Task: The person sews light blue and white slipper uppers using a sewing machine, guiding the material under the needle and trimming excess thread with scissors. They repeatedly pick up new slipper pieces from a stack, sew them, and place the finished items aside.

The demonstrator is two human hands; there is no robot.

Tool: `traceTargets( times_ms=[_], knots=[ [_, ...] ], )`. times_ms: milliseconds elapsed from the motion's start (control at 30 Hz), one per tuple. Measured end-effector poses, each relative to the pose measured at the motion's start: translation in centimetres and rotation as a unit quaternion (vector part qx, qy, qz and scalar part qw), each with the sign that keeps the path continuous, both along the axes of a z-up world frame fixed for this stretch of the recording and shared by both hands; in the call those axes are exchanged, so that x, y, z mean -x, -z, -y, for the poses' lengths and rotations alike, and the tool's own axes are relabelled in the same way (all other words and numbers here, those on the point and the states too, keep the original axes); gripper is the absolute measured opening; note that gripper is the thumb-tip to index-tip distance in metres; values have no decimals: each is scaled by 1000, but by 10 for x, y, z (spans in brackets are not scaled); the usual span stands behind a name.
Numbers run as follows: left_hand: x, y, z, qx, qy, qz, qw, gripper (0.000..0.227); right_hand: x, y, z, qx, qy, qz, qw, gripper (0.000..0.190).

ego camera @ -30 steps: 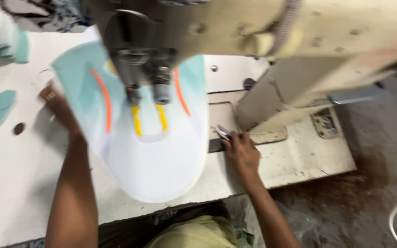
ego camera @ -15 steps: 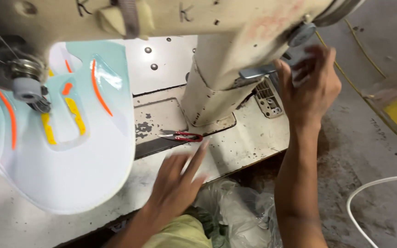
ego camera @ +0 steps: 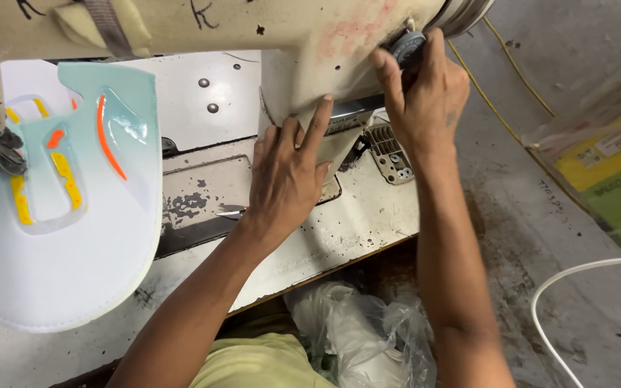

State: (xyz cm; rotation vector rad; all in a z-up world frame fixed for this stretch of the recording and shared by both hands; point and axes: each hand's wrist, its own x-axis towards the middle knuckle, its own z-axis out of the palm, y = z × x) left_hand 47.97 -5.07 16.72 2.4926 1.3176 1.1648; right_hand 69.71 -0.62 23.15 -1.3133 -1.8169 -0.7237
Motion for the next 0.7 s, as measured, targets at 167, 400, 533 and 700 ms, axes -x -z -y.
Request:
traceTargets(
  times_ms=[167, 400, 533, 700],
  knots=[
    [10, -8, 0, 12, 18, -5, 1000, 103, 7, 7, -13, -26, -44, -131, 990, 44],
    [17, -24, 0, 52, 30, -48, 997, 106, -15, -3, -20, -74, -9, 66, 995, 46],
    [29, -5, 18, 100, 29, -60, 993, 111, -14, -15, -4, -34, 42, 114, 992, 49],
    [98, 51, 123, 14, 258, 97, 961, 77, 13, -44, 20, 21, 140, 247, 959, 48]
  ],
)
